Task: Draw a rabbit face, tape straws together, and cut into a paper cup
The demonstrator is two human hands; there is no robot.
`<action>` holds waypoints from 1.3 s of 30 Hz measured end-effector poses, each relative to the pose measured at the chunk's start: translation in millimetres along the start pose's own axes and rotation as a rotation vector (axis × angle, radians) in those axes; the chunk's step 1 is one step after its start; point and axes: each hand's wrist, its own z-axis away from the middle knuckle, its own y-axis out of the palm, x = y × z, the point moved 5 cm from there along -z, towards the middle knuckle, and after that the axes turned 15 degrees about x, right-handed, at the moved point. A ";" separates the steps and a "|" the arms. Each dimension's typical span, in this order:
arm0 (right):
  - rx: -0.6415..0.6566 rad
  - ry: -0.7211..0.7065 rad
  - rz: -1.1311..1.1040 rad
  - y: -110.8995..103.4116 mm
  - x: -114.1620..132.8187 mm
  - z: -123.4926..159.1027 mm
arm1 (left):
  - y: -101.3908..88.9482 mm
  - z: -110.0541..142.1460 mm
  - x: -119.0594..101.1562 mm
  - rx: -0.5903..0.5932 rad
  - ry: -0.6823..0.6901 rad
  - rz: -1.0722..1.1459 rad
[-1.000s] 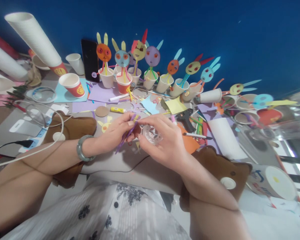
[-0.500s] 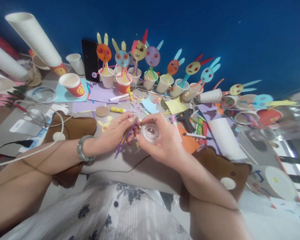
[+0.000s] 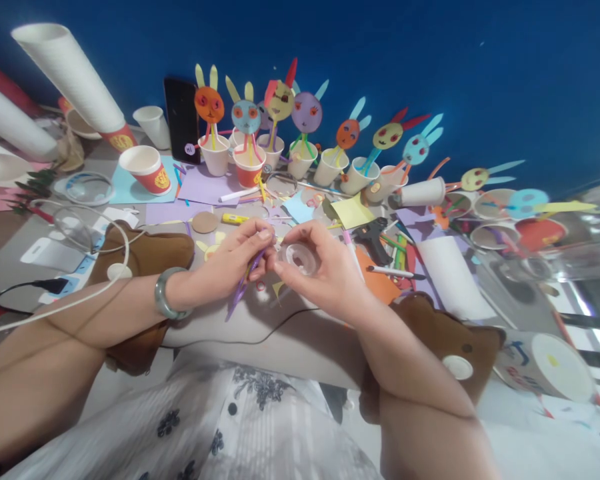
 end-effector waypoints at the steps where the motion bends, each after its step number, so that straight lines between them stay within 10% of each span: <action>1: 0.005 0.002 -0.012 -0.3 -1.7 -1.4 | -0.5 0.0 0.8 -0.011 -0.010 0.015; 39: 0.301 0.329 -0.439 10.6 -66.6 -31.6 | -13.9 -3.4 -2.5 -0.304 -0.244 0.113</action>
